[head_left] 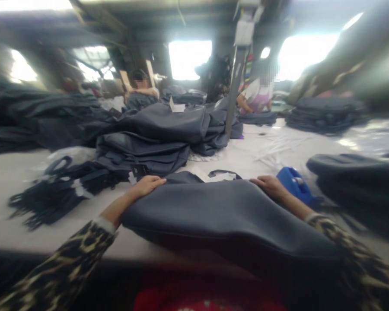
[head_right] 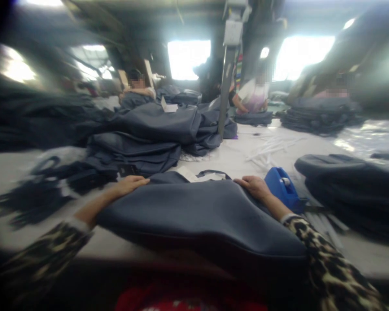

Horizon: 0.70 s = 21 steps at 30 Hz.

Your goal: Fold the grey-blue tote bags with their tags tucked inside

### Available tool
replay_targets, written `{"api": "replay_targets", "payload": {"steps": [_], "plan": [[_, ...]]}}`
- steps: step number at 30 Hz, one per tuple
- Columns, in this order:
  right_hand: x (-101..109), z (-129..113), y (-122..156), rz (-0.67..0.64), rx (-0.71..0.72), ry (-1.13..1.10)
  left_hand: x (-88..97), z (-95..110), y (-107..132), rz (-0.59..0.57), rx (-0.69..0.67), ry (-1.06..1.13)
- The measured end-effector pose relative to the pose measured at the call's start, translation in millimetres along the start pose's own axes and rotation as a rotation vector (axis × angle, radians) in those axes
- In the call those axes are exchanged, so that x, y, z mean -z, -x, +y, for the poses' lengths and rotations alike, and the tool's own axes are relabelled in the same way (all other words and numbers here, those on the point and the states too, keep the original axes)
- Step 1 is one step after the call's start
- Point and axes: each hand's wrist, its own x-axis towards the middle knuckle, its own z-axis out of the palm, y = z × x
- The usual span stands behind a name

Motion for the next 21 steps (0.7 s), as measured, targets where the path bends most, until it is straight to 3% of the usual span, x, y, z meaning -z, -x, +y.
{"api": "replay_targets", "payload": {"steps": [3,5,8,10,13,15,18,21], "plan": [[-17,10,-11,-0.092,-0.007,-0.012,0.4,30,17,0.118,-0.105,-0.065],[-18,15,-14,-0.128,-0.017,-0.013,-6.2,48,52,0.156,-0.333,-0.156],[1,13,-15,-0.187,-0.023,-0.01,-32.9,56,104,-0.184,-0.803,-0.453],[24,2,-8,-0.206,-0.023,-0.006,-54.2,49,116,-0.288,-0.94,-0.598],[56,-32,27,-0.181,0.034,-0.045,-75.6,35,93,-0.306,-0.944,-0.694],[61,-61,62,-0.229,0.196,-0.047,-82.2,32,60,-0.344,-0.906,-0.728],[40,-95,108,-0.218,0.384,0.278,-88.2,35,13,-0.402,-0.847,-0.767],[16,-102,123,-0.105,0.434,0.553,-91.8,40,-12,-0.425,-0.839,-0.781]]}}
